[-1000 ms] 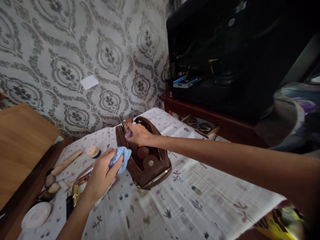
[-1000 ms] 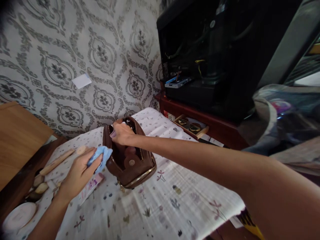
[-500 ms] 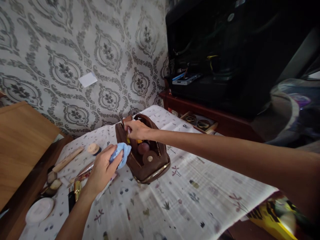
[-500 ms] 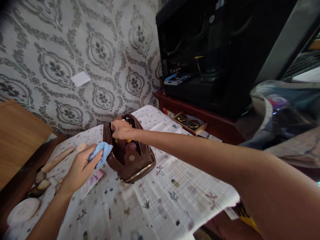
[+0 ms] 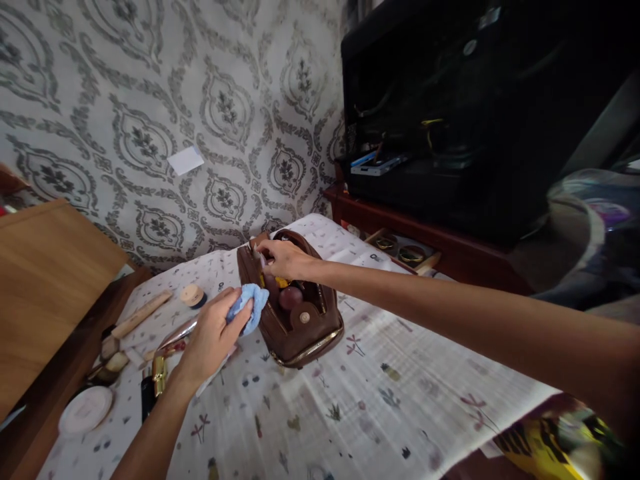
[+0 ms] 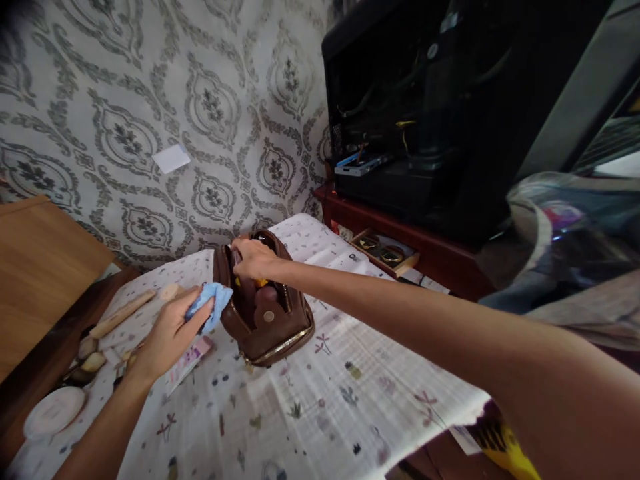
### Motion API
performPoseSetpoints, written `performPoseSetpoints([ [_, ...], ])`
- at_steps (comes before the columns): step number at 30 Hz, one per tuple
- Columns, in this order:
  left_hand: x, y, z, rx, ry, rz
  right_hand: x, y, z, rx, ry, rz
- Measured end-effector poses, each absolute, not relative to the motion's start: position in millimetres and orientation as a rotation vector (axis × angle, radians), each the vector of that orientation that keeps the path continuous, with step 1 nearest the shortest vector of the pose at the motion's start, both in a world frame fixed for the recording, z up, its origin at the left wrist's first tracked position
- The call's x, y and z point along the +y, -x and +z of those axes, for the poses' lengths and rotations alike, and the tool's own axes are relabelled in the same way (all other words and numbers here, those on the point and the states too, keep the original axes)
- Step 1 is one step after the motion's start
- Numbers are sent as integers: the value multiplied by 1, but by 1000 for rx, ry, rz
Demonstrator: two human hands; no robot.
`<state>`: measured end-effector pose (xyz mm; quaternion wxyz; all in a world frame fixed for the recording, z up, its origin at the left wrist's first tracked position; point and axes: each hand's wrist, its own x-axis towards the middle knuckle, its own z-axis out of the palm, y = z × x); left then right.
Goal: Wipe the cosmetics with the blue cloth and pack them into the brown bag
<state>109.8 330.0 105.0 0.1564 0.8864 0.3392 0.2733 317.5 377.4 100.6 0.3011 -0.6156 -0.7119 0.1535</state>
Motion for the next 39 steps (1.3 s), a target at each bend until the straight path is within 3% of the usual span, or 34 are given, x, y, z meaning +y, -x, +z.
performPoseSetpoints([
  [9,321,-104,104,999,-2498,878,347,-313,112,-1814,1668,346],
  [15,310,-89,88,1206,-2326,995,326,-293,114,-1469,1600,1144],
  [20,302,-73,69,1236,-2293,987,321,-287,121,-1101,1104,1335],
  [34,292,-35,31,1312,-2136,911,340,-271,114,-1089,1429,1080],
  [39,297,-12,15,1405,-2034,1006,288,-261,109,-1517,1210,500],
])
